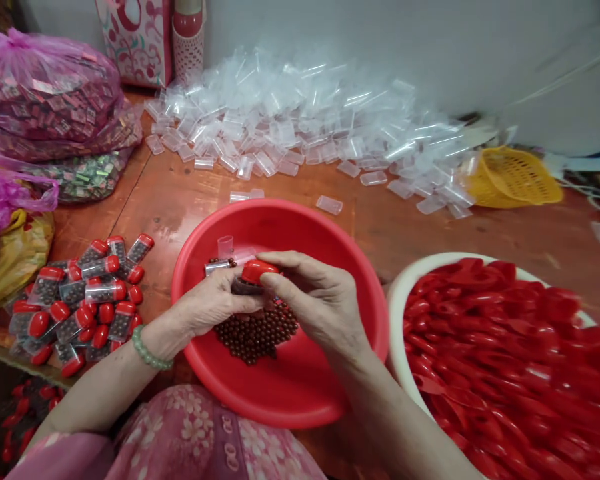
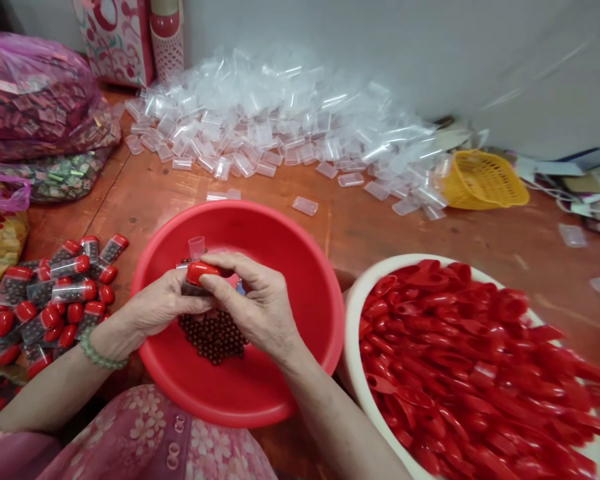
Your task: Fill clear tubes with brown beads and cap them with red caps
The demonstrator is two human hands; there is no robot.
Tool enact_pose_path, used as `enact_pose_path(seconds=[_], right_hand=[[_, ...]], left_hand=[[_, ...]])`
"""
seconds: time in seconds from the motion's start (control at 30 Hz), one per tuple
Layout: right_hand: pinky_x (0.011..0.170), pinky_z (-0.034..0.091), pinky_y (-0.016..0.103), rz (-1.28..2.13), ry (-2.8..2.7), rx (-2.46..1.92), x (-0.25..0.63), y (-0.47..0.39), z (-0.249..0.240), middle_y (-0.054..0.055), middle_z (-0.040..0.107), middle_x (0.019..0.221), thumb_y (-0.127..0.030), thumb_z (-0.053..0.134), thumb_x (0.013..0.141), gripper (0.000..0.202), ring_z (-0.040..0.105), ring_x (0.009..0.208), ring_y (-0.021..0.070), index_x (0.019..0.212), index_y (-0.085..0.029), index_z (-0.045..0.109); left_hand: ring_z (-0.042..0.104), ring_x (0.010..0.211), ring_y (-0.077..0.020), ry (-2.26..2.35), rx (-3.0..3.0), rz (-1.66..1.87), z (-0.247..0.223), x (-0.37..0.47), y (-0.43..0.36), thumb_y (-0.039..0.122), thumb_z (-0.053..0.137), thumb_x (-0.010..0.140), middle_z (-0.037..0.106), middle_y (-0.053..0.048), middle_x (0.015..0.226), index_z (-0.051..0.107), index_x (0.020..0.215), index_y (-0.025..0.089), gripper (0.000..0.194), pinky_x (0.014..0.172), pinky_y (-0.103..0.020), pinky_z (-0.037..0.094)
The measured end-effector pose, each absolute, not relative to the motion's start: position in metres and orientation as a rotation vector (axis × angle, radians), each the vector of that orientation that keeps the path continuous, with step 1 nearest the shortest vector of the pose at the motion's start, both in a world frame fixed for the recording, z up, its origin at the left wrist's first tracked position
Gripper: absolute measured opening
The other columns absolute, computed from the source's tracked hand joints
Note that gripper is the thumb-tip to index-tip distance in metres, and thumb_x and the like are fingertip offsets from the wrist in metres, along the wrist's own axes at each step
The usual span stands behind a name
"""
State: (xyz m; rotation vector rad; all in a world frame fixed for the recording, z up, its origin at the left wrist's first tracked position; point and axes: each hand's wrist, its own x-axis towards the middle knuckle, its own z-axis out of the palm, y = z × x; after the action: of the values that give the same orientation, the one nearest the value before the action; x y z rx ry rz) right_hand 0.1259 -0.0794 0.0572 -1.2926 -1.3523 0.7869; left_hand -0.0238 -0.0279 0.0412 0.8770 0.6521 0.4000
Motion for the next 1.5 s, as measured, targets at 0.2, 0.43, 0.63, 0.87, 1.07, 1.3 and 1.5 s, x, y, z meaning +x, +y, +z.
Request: enact_pose_path(seconds=[0.2,0.43,0.63,0.87,1.07,1.3,1.5], right_hand=[[0.076,0.060,0.031,0.719,-1.360,-1.326,0.121,-0.081,0.052,0.002,0.076,0.086,-0.019,0.070,0.081,0.013,0.072,0.079,0.0163,0.094,-0.022,0.073],[0.071,0.058,0.031,0.494,-1.605,-1.275,0.127,-0.082,0.047,0.003,0.074,0.087,-0.020,0.065,0.086,0.015,0.070,0.078,0.0171,0.100,-0.024,0.069],[0.075,0.056,0.043,0.188,-2.034,-1.257,0.128,-0.084,0.044,0.015,0.068,0.105,-0.062,0.070,0.074,0.075,0.067,0.091,0.0297,0.129,-0.016,0.048],[0.072,0.050,0.040,-0.224,-2.100,-1.292,0.121,-0.083,0.035,0.014,0.067,0.095,-0.037,0.065,0.081,0.065,0.064,0.081,0.0266,0.135,-0.012,0.039],[0.067,0.046,0.038,-0.368,-2.122,-1.230,0.124,-0.081,0.031,0.007,0.063,0.079,-0.048,0.063,0.079,0.068,0.057,0.067,0.0223,0.134,-0.014,0.041],[0.065,0.045,0.036,-0.412,-2.086,-1.219,0.123,-0.078,0.032,0.006,0.063,0.077,-0.042,0.066,0.077,0.065,0.058,0.065,0.0206,0.131,-0.015,0.043],[0.064,0.046,0.036,-0.476,-2.159,-1.221,0.121,-0.076,0.032,0.010,0.067,0.079,-0.045,0.060,0.083,0.062,0.061,0.069,0.0232,0.132,-0.011,0.043]], left_hand=[[0.045,0.053,-0.0064,0.586,0.889,0.388,0.038,-0.026,-0.030,0.039,0.082,0.064,0.052,0.005,0.059,0.056,0.071,0.015,0.036,0.054,-0.024,0.035],[0.043,0.050,-0.0058,0.521,0.828,0.342,0.038,-0.028,-0.030,0.046,0.083,0.063,0.050,0.005,0.056,0.056,0.069,0.014,0.043,0.050,-0.022,0.030],[0.059,0.061,-0.0122,0.495,0.634,0.318,0.039,-0.027,-0.028,0.042,0.087,0.059,0.062,-0.002,0.064,0.063,0.069,0.011,0.040,0.065,-0.026,0.045],[0.057,0.061,-0.0101,0.512,0.555,0.361,0.040,-0.025,-0.028,0.040,0.092,0.053,0.063,-0.001,0.063,0.066,0.067,0.011,0.041,0.066,-0.024,0.044],[0.055,0.060,-0.0101,0.448,0.563,0.283,0.037,-0.026,-0.029,0.042,0.090,0.055,0.061,-0.002,0.061,0.064,0.062,0.010,0.041,0.062,-0.024,0.041],[0.056,0.058,-0.0094,0.463,0.582,0.299,0.040,-0.028,-0.027,0.048,0.089,0.055,0.060,-0.002,0.061,0.064,0.063,0.011,0.045,0.059,-0.022,0.042],[0.058,0.049,-0.0139,0.628,0.504,0.268,0.038,-0.021,-0.024,0.074,0.047,0.083,0.061,-0.006,0.054,0.061,0.058,0.013,0.067,0.053,-0.027,0.048]])
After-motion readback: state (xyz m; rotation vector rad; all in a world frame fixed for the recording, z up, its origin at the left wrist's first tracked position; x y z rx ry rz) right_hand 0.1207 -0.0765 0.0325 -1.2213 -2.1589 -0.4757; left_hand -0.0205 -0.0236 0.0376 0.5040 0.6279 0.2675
